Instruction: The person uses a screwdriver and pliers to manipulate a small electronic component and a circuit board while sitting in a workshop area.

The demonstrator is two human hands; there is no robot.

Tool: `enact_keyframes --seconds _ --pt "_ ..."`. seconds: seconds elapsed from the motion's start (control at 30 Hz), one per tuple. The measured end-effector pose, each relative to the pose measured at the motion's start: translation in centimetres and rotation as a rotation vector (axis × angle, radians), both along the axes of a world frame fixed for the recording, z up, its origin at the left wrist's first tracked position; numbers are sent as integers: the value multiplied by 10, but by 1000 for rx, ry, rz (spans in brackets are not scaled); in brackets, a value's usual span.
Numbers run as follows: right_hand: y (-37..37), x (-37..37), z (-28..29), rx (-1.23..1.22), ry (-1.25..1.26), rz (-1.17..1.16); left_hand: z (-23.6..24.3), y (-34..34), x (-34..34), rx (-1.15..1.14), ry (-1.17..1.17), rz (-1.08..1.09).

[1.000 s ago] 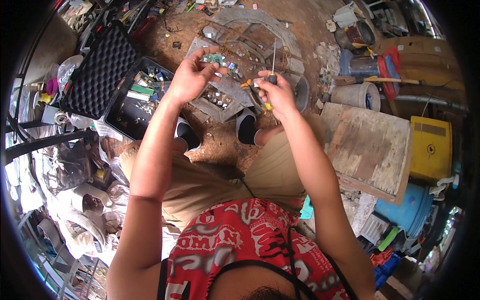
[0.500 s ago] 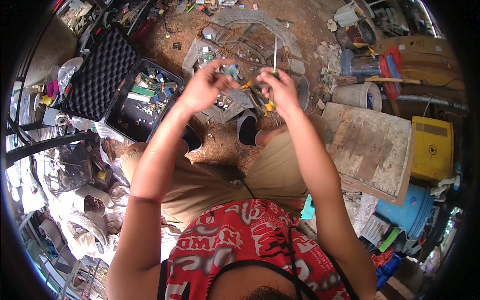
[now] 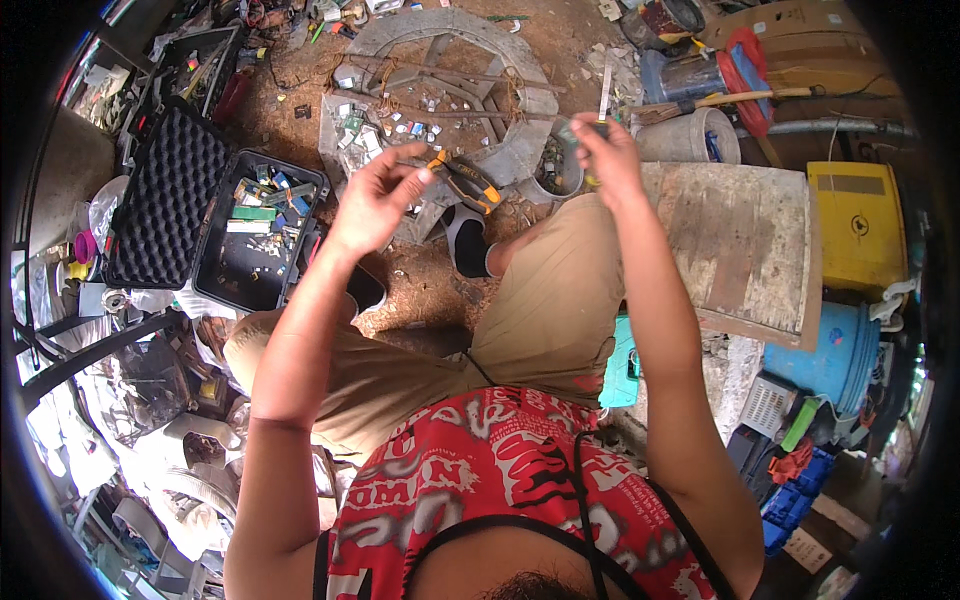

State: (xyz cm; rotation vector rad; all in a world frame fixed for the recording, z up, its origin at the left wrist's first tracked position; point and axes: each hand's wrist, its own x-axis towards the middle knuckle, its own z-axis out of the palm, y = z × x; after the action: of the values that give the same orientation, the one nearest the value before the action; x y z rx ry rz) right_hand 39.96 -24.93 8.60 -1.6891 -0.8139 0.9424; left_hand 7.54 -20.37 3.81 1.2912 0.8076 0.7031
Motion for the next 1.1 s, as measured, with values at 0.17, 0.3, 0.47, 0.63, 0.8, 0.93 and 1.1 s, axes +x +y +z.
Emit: enact_keyframes --seconds 0.17,0.3,0.47,0.63,0.8,0.93,1.1 --pt "-29 86 -24 -129 -165 -344 23 39 -36 462 717 220" --pt "-33 55 -4 -60 -139 -206 0 70 -69 480 906 321" --pt "-6 -40 12 -53 -224 73 -14 60 -40 509 1020 228" --pt "13 -108 -41 -28 -47 292 -51 45 -16 664 1000 157" --pt "7 -124 -60 -74 64 336 -61 41 -13 738 1029 78" --pt "0 -119 -65 -73 47 313 -69 46 -18 772 996 110" --pt "-3 -114 -57 -107 73 288 -68 44 -19 793 1034 129"
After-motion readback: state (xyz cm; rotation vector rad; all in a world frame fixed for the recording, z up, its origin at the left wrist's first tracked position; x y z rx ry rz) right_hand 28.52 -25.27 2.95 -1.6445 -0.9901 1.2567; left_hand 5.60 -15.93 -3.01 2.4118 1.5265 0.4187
